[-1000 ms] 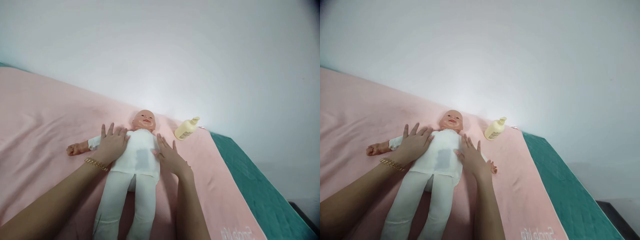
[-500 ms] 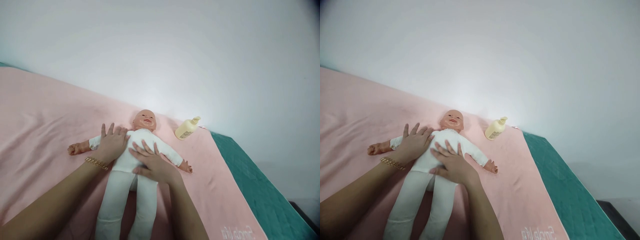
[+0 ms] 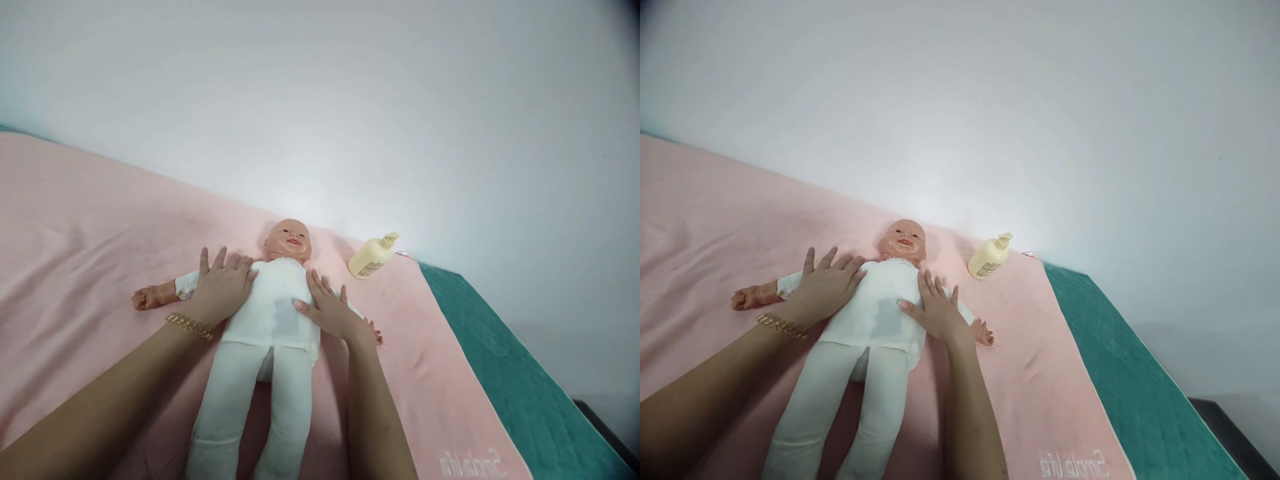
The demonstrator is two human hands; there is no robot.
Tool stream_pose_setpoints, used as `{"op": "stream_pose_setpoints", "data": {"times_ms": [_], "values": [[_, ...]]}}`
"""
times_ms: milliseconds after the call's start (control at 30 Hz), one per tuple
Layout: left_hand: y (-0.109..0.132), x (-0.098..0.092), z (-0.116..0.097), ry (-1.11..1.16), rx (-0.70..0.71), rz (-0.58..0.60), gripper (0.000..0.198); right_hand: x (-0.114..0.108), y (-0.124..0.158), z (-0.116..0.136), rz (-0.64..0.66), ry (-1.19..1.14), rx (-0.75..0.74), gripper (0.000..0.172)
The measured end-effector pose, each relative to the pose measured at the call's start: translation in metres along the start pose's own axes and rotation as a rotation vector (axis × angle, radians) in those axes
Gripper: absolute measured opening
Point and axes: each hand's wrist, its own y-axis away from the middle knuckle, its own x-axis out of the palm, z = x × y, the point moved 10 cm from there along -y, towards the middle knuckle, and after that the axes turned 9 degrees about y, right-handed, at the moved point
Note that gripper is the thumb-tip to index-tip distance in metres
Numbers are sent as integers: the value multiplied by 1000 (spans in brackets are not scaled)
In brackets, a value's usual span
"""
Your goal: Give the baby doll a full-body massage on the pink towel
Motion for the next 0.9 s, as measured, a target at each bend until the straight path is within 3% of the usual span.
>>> {"op": "stream_pose_setpoints", "data": {"times_ms": [500,667,767,900], "values": [[1,-2,-1,-16,21,19,51,2,-2,6,-23,-18,-24,90],[0,1,-2,14,31,61,56,2,-2,6,-86,-47,-22,91],[-5,2,8,73,14,155,63,-1,-1,6,-201,-111,-57,87],[-3,-15,33,130,23,288,75,-18,18,-13,-551,-252,-37,56]]}}
